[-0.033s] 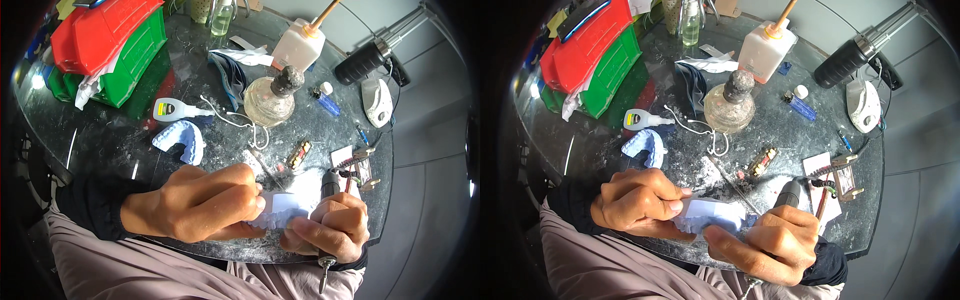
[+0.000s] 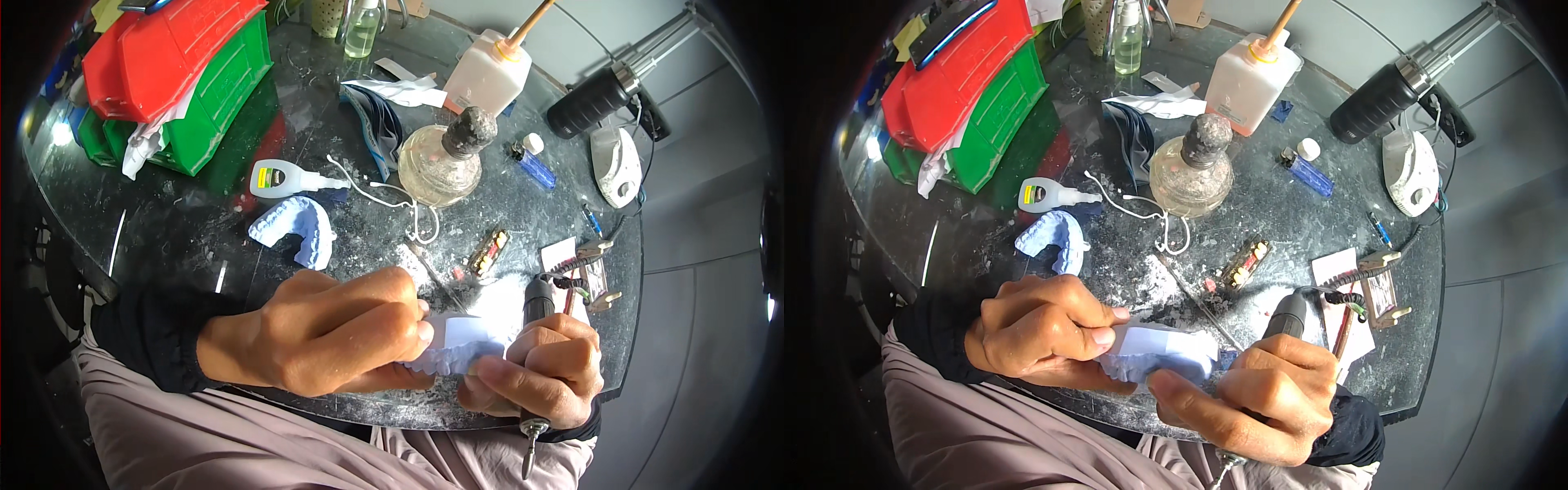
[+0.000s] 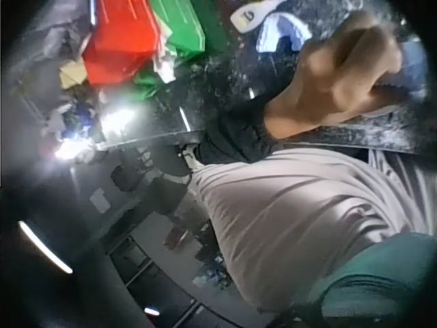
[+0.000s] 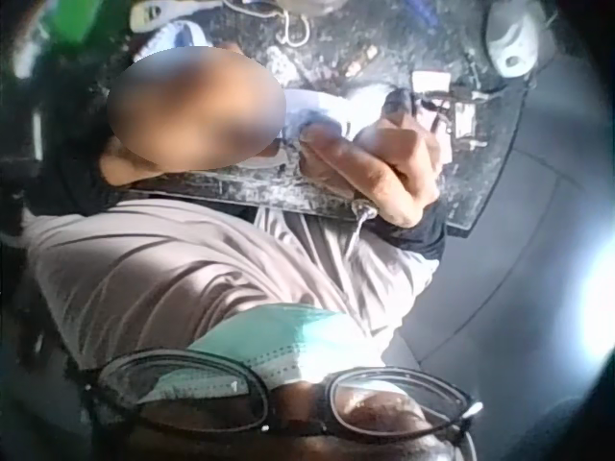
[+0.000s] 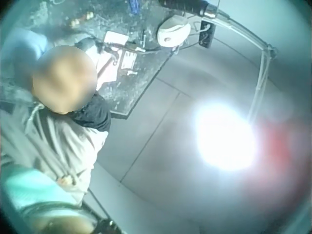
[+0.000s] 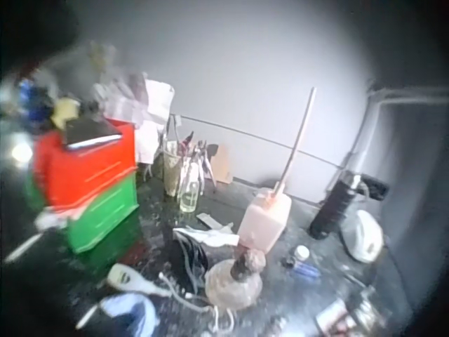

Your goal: The person shaves a dental model by hand and using a rotary tool, periodically cleaning the model with a cloth.

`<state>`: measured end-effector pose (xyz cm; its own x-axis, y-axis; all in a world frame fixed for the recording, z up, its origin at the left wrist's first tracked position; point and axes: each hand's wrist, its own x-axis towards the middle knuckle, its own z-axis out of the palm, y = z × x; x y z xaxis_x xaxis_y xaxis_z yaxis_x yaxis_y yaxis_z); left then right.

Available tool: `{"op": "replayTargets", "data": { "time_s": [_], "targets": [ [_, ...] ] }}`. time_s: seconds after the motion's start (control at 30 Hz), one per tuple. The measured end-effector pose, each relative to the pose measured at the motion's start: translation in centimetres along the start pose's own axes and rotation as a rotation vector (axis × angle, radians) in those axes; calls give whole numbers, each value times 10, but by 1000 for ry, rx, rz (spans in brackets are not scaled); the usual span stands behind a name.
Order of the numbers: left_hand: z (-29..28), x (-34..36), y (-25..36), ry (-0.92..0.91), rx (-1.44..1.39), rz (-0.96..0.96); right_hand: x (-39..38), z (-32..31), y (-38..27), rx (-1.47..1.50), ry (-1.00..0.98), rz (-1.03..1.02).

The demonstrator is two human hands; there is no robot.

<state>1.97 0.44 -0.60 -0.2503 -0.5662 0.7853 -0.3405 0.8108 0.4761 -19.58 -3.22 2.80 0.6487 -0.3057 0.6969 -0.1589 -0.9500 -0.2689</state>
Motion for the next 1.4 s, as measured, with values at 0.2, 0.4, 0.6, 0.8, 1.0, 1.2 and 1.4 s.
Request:
{"op": "replayTargets", "data": {
  "time_s": [0.2, 0.4, 0.6, 0.8, 1.0, 1.2, 1.4],
  "targets": [
    [2, 0, 0, 59, -20, 38, -1, 2, 9, 17, 17, -102],
    [1, 2, 1, 72, 12, 111, 1, 1, 8, 1, 20, -153],
    [-1, 5, 2, 55, 36, 140, 2, 1, 4, 16, -9, -176],
    [2, 5, 4, 112, 63, 155, 2, -2, 1, 6, -47, -159],
    [1, 6, 2, 85, 52, 196, 2, 0, -9, -76, -20, -78],
    [3, 4, 2, 116, 76, 224, 5, -1, -8, -64, -32, -95],
    [4, -3, 7, 101, 118, 46, 4, 0, -6, 7, -22, -59]
  ]
}}
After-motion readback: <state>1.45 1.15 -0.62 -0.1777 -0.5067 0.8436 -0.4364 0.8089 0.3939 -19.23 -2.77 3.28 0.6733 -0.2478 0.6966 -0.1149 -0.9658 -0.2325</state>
